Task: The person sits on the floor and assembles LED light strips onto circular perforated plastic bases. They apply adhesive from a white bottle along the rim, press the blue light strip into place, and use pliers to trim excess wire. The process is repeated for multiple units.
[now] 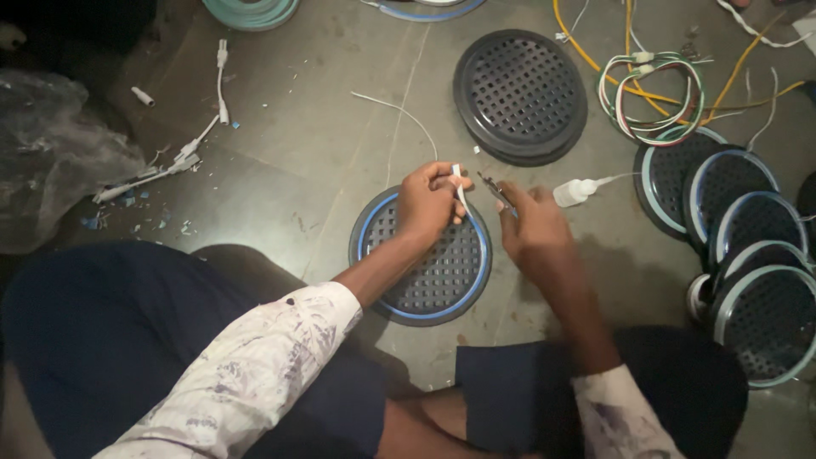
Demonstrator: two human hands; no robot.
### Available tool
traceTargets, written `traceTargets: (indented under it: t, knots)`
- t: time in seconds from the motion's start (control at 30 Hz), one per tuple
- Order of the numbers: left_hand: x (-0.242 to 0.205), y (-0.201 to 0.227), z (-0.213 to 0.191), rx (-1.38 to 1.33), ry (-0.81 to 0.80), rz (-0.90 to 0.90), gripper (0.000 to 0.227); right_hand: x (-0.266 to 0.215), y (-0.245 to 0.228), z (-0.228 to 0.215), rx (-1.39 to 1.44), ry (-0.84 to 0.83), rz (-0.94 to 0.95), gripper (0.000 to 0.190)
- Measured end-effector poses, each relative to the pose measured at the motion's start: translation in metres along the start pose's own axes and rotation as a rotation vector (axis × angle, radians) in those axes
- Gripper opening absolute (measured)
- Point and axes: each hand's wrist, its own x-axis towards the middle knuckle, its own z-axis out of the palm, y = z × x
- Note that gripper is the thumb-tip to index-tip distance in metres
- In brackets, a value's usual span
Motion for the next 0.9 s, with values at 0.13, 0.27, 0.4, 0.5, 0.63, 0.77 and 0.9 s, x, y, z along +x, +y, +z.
traceTargets:
  t: [0.13,0.27,0.4,0.5,0.63,0.77,0.9]
  knots:
    - [0.003,-0.004,-0.001,-0.033,0.014,0.018,0.019,0.008,-0.002,0.001,-0.011,-0.097,0.055,0.028]
    - [0.005,-0.008,-0.003,0.039,-0.011,0.034,0.018,0.006,-0.005,0.0,0.034,-0.078,0.027,0.028]
    - [0.004,-0.006,-0.002,0.036,-0.063,0.064,0.018,0.007,-0.007,-0.002,-0.009,-0.067,-0.016,0.029]
    - [0.003,-0.002,-0.003,0.076,-0.088,0.051,0.018,0.009,-0.01,-0.002,-0.03,-0.065,-0.01,0.027]
    - [0.001,0.002,-0.006,0.103,-0.154,0.057,0.018,0.01,-0.014,-0.007,-0.105,-0.066,-0.001,0.028]
    - [0.005,0.005,-0.01,0.091,-0.276,0.072,0.019,0.004,-0.017,-0.013,-0.207,-0.035,-0.078,0.029]
    - [0.009,0.005,-0.016,0.046,-0.442,0.091,0.021,-0.003,-0.018,-0.017,-0.218,0.059,-0.241,0.032]
